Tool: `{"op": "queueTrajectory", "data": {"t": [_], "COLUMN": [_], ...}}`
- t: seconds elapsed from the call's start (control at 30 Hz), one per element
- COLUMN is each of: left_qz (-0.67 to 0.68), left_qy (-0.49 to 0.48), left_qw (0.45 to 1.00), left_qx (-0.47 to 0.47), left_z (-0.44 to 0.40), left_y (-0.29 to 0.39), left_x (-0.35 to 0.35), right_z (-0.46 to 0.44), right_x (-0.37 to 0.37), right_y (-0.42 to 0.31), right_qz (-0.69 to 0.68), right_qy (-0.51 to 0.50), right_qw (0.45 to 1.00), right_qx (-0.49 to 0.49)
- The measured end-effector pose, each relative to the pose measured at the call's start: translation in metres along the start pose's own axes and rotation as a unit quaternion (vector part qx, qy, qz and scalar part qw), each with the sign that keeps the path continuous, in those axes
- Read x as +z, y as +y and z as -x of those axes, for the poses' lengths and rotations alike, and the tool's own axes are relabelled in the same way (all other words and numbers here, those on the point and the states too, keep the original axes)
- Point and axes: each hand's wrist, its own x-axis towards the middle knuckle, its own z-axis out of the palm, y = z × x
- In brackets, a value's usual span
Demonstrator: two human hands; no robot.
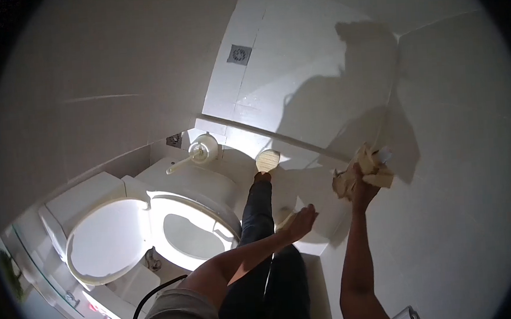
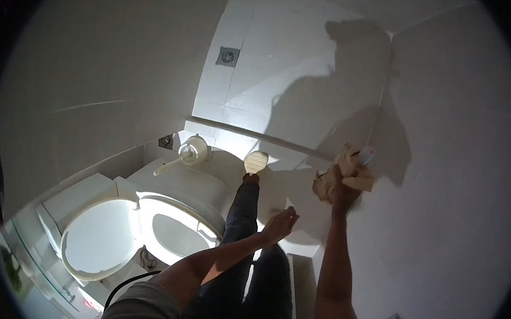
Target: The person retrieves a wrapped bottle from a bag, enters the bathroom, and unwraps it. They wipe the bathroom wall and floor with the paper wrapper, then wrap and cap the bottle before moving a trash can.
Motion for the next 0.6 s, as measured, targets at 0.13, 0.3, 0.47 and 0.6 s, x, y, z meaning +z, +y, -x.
{"op": "queueTrajectory", "data": {"t": [0.13,0.3,0.47,0.6], "left_qz": [-0.009,-0.044,-0.220,-0.236], "left_qy": [0.003,0.144,-0.071,-0.066], "left_qw": [0.979,0.980,0.969,0.966], "left_qx": [-0.203,-0.128,-0.083,0.080], "left_z": [0.028,0.052,0.070,0.092], "left_y": [0.001,-0.058,0.033,0.053], "left_x": [0.000,0.068,0.020,-0.006], "right_z": [0.053,0.128,0.177,0.196], "right_x": [-0.041,-0.104,-0.147,-0.142], "right_y": [-0.002,0.006,0.015,0.023], "right_qz": [-0.018,0.000,0.029,0.017], "right_qy": [-0.054,-0.078,-0.134,-0.142], "right_qw": [0.998,0.994,0.987,0.989], "right_qx": [-0.031,-0.079,-0.086,-0.034]}}
